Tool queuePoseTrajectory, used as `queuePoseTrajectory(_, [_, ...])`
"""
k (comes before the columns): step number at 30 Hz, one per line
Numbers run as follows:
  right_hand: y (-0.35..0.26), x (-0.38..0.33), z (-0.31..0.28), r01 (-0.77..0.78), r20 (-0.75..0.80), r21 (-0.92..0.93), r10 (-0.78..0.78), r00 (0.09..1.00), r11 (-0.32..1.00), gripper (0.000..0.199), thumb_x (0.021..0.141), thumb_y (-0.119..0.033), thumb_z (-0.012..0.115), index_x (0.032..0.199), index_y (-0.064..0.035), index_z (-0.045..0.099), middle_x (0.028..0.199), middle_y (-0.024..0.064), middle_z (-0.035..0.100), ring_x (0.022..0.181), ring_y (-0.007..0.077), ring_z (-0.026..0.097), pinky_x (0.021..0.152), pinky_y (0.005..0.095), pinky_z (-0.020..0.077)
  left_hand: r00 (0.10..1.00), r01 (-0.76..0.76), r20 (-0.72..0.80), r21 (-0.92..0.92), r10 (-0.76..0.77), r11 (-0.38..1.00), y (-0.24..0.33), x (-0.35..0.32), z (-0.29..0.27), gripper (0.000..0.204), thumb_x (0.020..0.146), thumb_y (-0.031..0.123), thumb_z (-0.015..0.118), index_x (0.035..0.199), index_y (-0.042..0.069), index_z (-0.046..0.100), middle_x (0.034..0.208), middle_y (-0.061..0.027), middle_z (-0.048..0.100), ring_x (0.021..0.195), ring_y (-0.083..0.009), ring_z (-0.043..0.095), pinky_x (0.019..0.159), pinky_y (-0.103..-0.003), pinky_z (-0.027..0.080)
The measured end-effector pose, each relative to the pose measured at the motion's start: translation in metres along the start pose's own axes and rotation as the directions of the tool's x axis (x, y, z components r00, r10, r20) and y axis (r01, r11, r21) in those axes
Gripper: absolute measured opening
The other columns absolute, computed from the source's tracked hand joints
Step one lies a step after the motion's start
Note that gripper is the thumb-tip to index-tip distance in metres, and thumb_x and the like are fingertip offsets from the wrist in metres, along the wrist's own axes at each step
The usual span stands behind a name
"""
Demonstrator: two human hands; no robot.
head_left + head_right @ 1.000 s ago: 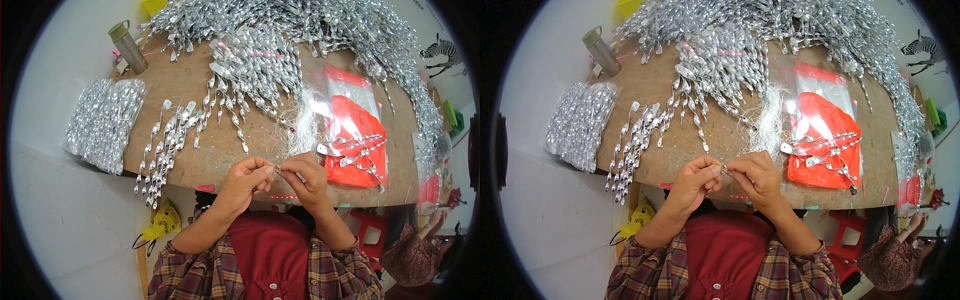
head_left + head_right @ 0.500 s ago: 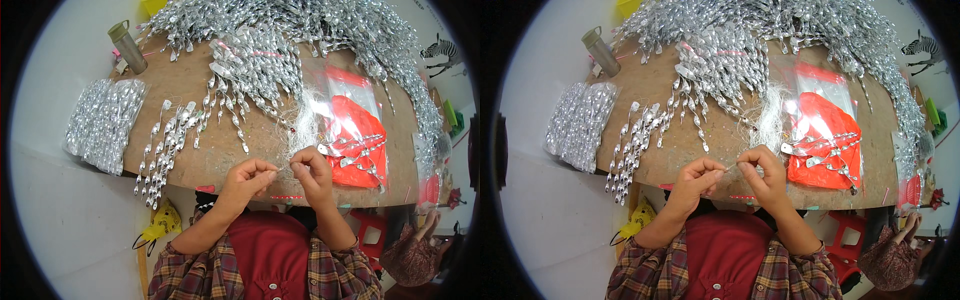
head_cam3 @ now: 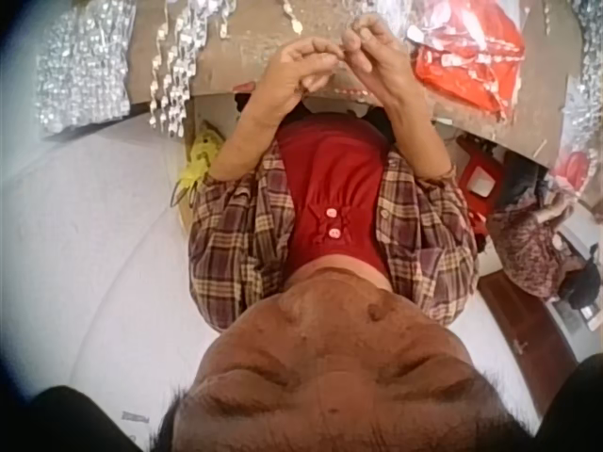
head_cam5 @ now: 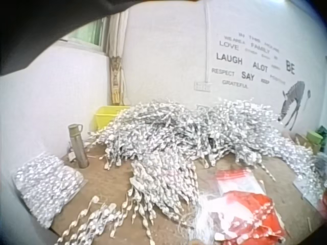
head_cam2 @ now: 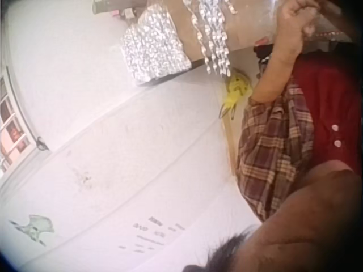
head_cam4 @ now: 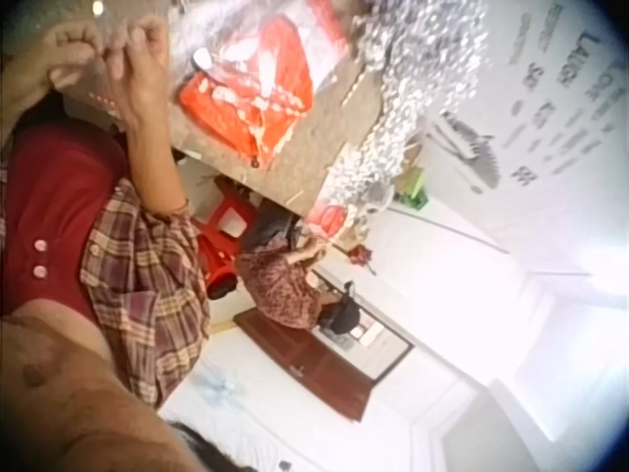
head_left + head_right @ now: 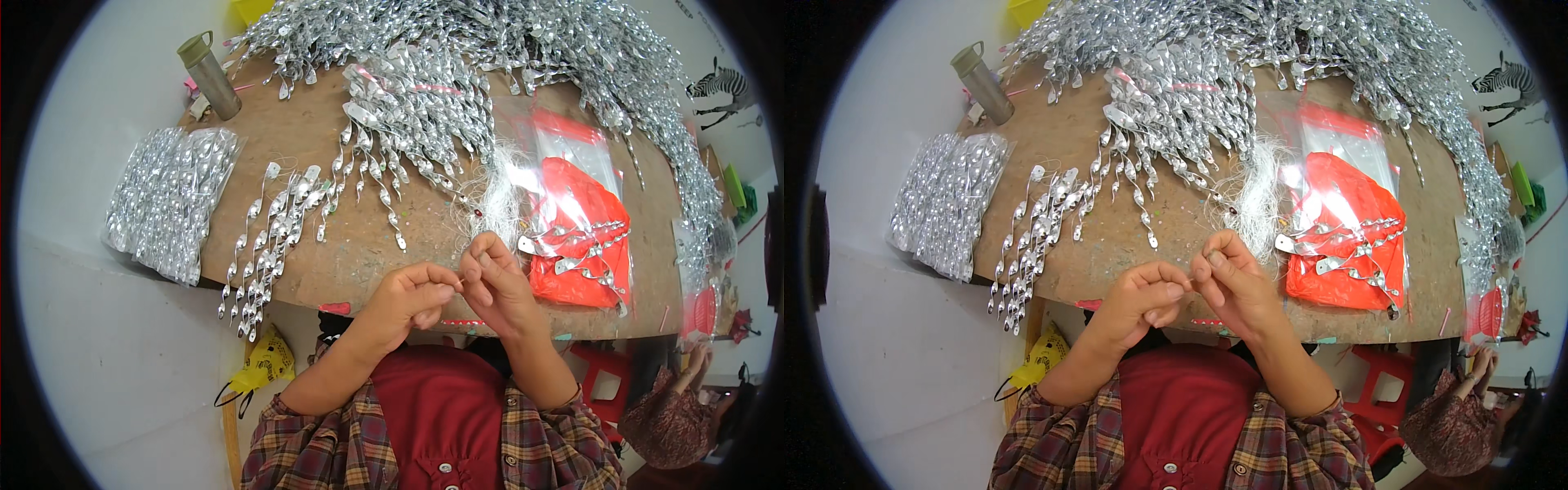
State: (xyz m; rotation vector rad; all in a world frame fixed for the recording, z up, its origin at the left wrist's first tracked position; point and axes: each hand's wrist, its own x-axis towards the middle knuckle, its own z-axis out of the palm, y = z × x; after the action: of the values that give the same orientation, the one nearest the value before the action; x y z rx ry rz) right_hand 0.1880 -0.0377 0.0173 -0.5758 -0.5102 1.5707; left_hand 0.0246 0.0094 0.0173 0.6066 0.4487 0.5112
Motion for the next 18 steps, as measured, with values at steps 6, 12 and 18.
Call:
queuePoseTrajectory(6, [0.024,-0.004,-0.016,-0.072,-0.025,-0.176,0.069,0.997,0.982,0.008,0.092,-0.016,0.05,0.096,-0.0096,0.046,0.075,0.0028,0.051,0.052,0.0067,0.04,0.059,0.0178,0.0376,0.989,-0.037,0.12,-0.347,0.083,0.937,0.002,0.0,-0.02,0.01,0.085,0.005,0.054,0.093,0.002,0.059,0.049,0.0043,0.039,0.042,-0.0039,0.033,0.045,-0.02,0.03])
queuePoseTrajectory(12, [0.017,-0.01,-0.013,-0.056,-0.118,-0.271,0.025,0.993,0.961,0.01,0.09,-0.013,0.053,0.095,-0.0087,0.046,0.07,0.0026,0.05,0.051,0.0093,0.041,0.055,0.0188,0.0367,0.987,-0.082,0.117,-0.216,0.109,0.973,0.005,0.0,-0.025,0.014,0.085,0.005,0.054,0.098,0.002,0.059,0.06,0.0002,0.051,0.051,-0.0054,0.045,0.051,-0.021,0.038])
queuePoseTrajectory(18, [-0.067,0.003,-0.002,0.41,-0.042,-0.267,-0.435,0.899,0.872,0.006,0.093,-0.013,0.049,0.095,-0.0082,0.047,0.072,0.001,0.048,0.065,0.0118,0.047,0.067,0.0256,0.0401,0.98,-0.192,0.151,0.595,0.127,0.78,-0.026,-0.012,-0.02,0.029,0.088,0.009,0.054,0.116,0.0,0.054,0.098,-0.0048,0.063,0.092,-0.0122,0.058,0.083,-0.027,0.045])
